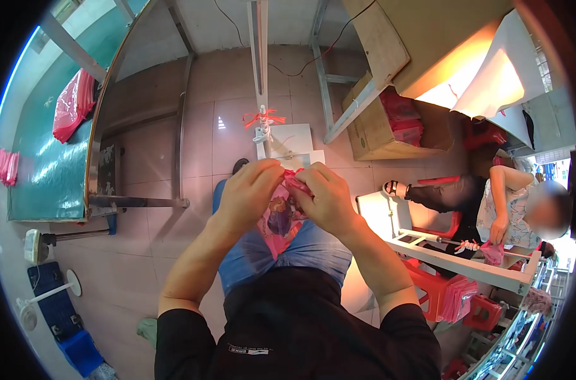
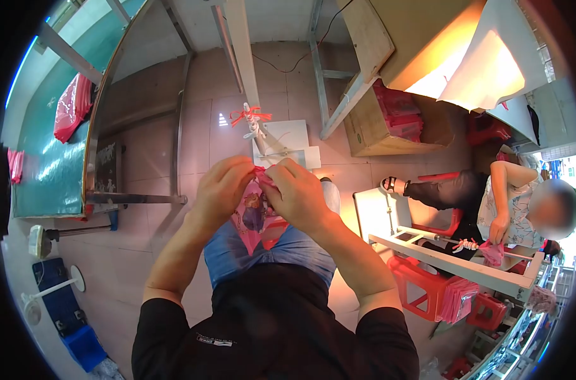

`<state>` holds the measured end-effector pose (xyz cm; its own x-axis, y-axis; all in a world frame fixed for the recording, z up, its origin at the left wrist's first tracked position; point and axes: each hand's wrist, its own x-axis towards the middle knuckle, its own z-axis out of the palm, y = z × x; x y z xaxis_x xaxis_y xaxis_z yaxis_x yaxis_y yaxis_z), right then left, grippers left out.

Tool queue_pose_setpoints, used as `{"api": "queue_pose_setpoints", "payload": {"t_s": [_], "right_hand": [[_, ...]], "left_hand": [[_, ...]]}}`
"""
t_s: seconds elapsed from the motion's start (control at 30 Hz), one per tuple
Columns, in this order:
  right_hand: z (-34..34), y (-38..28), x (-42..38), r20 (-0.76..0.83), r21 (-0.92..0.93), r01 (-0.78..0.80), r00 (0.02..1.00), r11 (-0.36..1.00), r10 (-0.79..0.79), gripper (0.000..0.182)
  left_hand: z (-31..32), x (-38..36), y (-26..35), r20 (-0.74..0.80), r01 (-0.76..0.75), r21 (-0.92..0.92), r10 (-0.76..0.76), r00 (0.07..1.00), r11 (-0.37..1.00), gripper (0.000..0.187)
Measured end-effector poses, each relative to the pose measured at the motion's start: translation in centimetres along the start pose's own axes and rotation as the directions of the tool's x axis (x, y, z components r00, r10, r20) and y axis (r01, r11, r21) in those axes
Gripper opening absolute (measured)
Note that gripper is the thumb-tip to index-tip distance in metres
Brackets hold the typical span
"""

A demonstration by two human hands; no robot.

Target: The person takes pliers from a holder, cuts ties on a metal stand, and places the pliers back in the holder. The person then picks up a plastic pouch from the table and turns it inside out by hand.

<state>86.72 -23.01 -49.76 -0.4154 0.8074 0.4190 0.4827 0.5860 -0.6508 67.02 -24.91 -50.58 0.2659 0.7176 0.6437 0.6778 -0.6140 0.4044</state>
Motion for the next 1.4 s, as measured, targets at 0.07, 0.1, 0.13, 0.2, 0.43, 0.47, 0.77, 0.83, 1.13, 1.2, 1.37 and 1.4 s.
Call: {"api": "queue_pose_setpoints", "payload": {"t_s": [0.07,0.1,0.13,0.2,0.43,0.47,0.77,0.83,1.13,1.2,1.37,1.4], "right_hand": [[-0.2,-0.2,0.0,0.018,-0.055,0.124,0.992,0.991,-0.124,0.023],[-0.2,-0.2,0.0,0.021,-0.055,0.124,0.992,0.991,-0.123,0.023],[-0.1,-0.2,-0.2,0.003,-0.07,0.241,0.97,0.968,-0.242,0.025],[0.0,0.0,-0.2,-0.014,-0.088,0.359,0.932,0.929,-0.361,0.028],[1.5,1.1,-0.9,-0.071,-0.06,0.326,0.941,0.943,-0.33,0.051],[1.6,1.0,-0.7,-0.069,-0.06,0.304,0.949,0.951,-0.308,0.051],[-0.9,1.7,-0.4,0.149,-0.217,0.48,0.877,0.85,-0.458,0.036],[-1.1,1.5,-0.5,0.142,-0.223,0.47,0.883,0.854,-0.448,0.036],[0.3,2.4,-1.6,0.043,-0.173,0.38,0.925,0.909,-0.378,0.033],[0.0,2.5,-2.3,0.058,-0.198,0.357,0.934,0.913,-0.353,0.032],[-1.0,2.3,-2.2,0.166,-0.194,0.507,0.86,0.84,-0.482,0.026],[-0.9,2.2,-2.2,0.165,-0.19,0.504,0.862,0.842,-0.479,0.026]], "left_hand": [[-0.2,0.2,-0.7,0.174,0.267,-0.279,-0.225,0.959,0.922,0.023],[-0.5,0.1,-1.4,0.174,0.27,-0.28,-0.227,0.958,0.921,0.023],[-0.8,-0.2,-2.1,0.403,0.552,-0.559,-0.379,0.833,0.619,0.02],[-0.9,-0.7,-2.5,0.644,0.737,-0.654,-0.386,0.661,0.171,0.016],[2.2,-3.5,0.5,0.578,0.271,-0.773,-0.459,0.675,-0.574,0.014],[2.6,-3.5,0.7,0.507,0.128,-0.791,-0.524,0.684,-0.598,0.014],[0.1,-3.8,0.3,0.506,0.705,-0.625,-0.514,0.693,0.336,0.011],[-0.3,-3.5,0.2,0.551,0.739,-0.559,-0.497,0.67,0.376,0.011],[2.9,-3.3,2.4,0.469,0.235,-0.882,-0.705,0.531,-0.409,0.011],[3.0,-3.7,2.7,0.485,0.227,-0.871,-0.69,0.537,-0.435,0.011],[1.6,-3.8,1.4,0.606,0.643,-0.751,-0.539,0.585,-0.148,0.019],[1.4,-3.6,1.3,0.609,0.646,-0.748,-0.54,0.581,-0.149,0.019]]}}
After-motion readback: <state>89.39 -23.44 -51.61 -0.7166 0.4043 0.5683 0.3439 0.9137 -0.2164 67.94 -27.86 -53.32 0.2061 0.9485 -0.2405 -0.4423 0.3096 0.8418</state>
